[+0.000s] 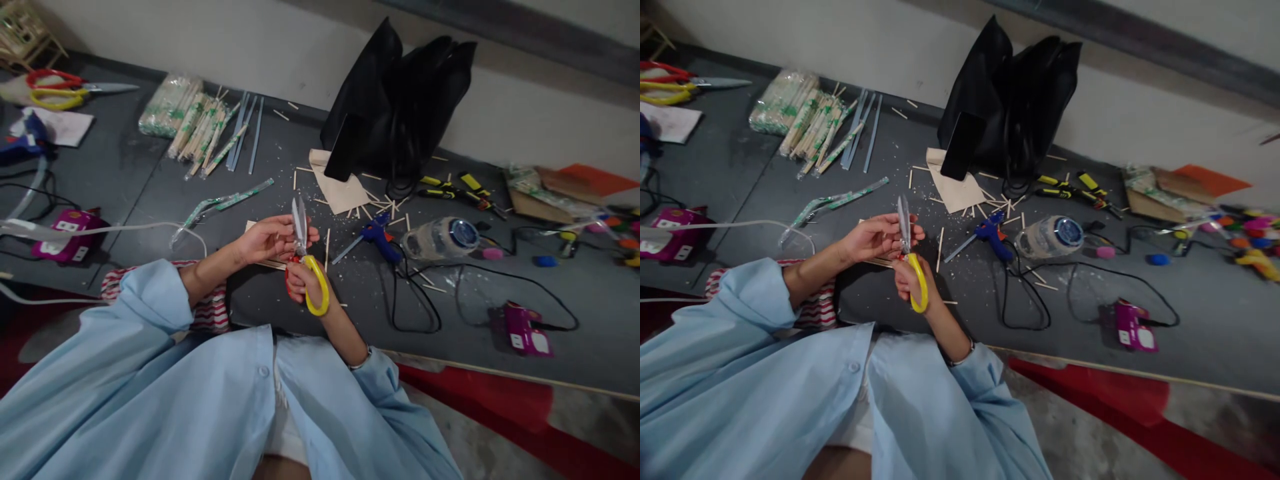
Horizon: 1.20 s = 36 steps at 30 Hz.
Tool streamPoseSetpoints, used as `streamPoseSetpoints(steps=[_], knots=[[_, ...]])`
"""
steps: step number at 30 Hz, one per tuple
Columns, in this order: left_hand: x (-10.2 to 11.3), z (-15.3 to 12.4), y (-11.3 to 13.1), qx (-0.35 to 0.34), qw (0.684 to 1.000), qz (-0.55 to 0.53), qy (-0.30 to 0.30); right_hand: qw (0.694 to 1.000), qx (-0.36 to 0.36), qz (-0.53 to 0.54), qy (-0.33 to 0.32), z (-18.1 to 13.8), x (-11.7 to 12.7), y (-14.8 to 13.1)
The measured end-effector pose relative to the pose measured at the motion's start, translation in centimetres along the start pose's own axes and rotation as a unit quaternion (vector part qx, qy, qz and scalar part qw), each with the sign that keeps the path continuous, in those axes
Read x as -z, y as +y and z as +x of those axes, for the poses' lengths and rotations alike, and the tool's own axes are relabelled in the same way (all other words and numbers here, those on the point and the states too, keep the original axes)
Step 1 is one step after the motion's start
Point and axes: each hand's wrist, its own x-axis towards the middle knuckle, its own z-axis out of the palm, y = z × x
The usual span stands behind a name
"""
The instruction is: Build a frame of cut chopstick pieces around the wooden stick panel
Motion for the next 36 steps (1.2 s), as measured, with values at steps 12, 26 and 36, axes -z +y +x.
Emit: streamPoseSetpoints(steps=[12, 26, 36], knots=[[-0.1, -0.2, 0.8, 0.048, 0.995, 0.041, 0.079, 0.769, 0.044, -0.528, 0.357, -3.5, 9.4, -2.1], [-1.0, -0.3, -0.2, -0.008, 0.992, 0.102, 0.07, 0.785, 0.24, -0.492, 0.291, -2.9, 6.0, -2.7], [-1.4, -0.4, -0.2, -0.006, 0.991, 0.076, 0.11, 0.911, 0.247, -0.283, 0.167, 2.8, 2.8, -2.4]])
